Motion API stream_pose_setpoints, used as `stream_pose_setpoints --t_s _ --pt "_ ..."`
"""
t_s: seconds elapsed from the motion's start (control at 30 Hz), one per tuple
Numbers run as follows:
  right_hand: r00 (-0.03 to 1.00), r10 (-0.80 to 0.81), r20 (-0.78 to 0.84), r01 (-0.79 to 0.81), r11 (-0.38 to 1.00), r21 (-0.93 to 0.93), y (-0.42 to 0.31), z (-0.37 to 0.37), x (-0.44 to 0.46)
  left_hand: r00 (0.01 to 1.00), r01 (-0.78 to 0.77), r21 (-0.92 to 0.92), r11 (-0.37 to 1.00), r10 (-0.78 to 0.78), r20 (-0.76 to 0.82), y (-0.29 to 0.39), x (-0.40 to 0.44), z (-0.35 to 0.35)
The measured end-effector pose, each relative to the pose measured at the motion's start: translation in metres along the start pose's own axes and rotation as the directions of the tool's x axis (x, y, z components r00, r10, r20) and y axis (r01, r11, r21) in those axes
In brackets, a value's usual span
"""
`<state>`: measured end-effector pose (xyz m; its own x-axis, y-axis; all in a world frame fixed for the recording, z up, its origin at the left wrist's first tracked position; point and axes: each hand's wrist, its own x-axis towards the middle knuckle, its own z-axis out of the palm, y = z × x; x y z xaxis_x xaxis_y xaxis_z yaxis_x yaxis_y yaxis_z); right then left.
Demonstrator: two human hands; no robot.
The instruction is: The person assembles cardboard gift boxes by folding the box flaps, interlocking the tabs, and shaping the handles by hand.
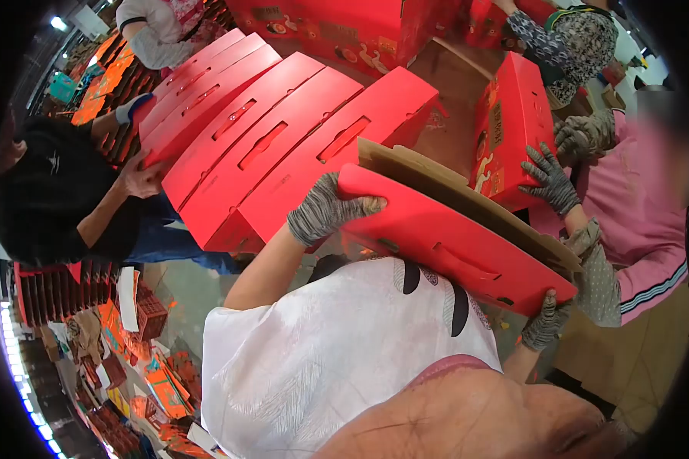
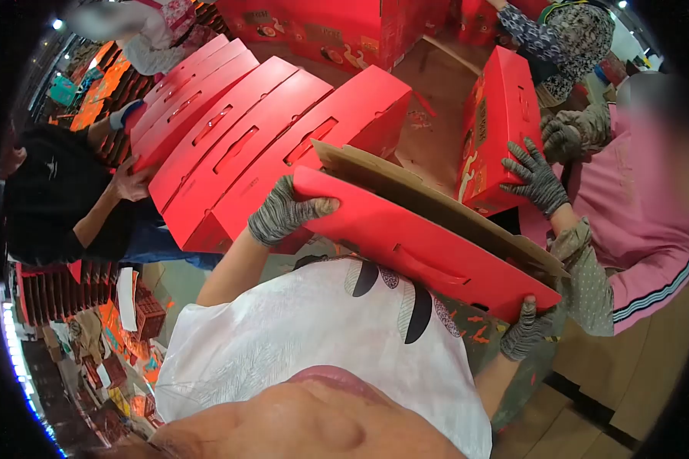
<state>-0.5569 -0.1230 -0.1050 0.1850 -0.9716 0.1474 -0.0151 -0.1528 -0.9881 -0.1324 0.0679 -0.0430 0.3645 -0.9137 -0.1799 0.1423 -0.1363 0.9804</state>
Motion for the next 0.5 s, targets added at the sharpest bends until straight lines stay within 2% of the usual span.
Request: stream_pose_setpoints --t_s 0.03,0.07,0.1,0.13,0.17,0.2,0.23,0.27,0.3,0.33,0.37,0.43,0.47,0.5 --pt "0.981 -0.193 0.017 0.193 0.966 -0.171 -0.015 0.015 0.002 1.0 0.007 0.002 1.0 -0.007 -0.005 -0.004 0.0 0.006" --pt "0.925 -0.376 0.059 0.374 0.866 -0.332 -0.031 0.029 0.004 0.977 -0.105 0.116 0.988 0.125 -0.173 -0.009 0.0 0.012" --pt "0.835 -0.536 0.125 0.525 0.706 -0.476 -0.047 0.039 0.005 0.911 -0.199 0.246 0.949 0.271 -0.31 -0.012 0.001 0.018" --pt "0.72 -0.661 0.212 0.63 0.494 -0.599 -0.06 0.041 0.007 0.918 -0.203 0.25 0.947 0.273 -0.288 -0.013 0.001 0.02" --pt "0.595 -0.628 0.501 0.735 0.173 -0.656 -0.069 0.033 0.011 0.812 -0.351 0.515 0.782 0.528 -0.248 -0.014 0.002 0.02" --pt "0.595 -0.556 0.581 0.739 0.094 -0.667 -0.083 0.045 0.011 0.663 -0.44 0.725 0.529 0.736 -0.135 -0.013 0.005 0.02" --pt "0.596 -0.473 0.648 0.743 0.018 -0.669 -0.091 0.062 0.013 0.668 -0.465 0.712 0.526 0.737 -0.108 -0.006 0.006 0.022" --pt "0.617 -0.471 0.631 0.72 0.015 -0.693 -0.09 0.065 0.019 0.714 -0.429 0.85 0.305 0.691 0.113 0.008 0.003 0.023" --pt "0.639 -0.375 0.672 0.729 0.016 -0.685 -0.087 0.067 0.024 0.752 -0.406 0.913 0.046 0.583 0.306 0.016 0.003 0.023" --pt "0.65 -0.275 0.709 0.741 0.02 -0.672 -0.086 0.068 0.029 0.749 -0.443 0.895 -0.046 0.53 0.398 0.017 0.006 0.022" --pt "0.66 -0.27 0.701 0.73 0.015 -0.683 -0.091 0.071 0.033 0.742 -0.458 0.888 -0.044 0.531 0.409 0.02 0.007 0.023" --pt "0.71 0.061 0.702 0.685 0.175 -0.708 -0.106 0.078 0.041 0.808 -0.34 0.911 -0.234 0.423 0.41 0.027 0.005 0.027" --pt "0.684 0.109 0.721 0.704 0.16 -0.692 -0.111 0.083 0.044 0.781 -0.339 0.882 -0.328 0.424 0.458 0.022 0.007 0.028" --pt "0.686 0.113 0.719 0.702 0.156 -0.695 -0.115 0.086 0.047 0.78 -0.343 0.882 -0.324 0.425 0.46 0.027 0.009 0.031"
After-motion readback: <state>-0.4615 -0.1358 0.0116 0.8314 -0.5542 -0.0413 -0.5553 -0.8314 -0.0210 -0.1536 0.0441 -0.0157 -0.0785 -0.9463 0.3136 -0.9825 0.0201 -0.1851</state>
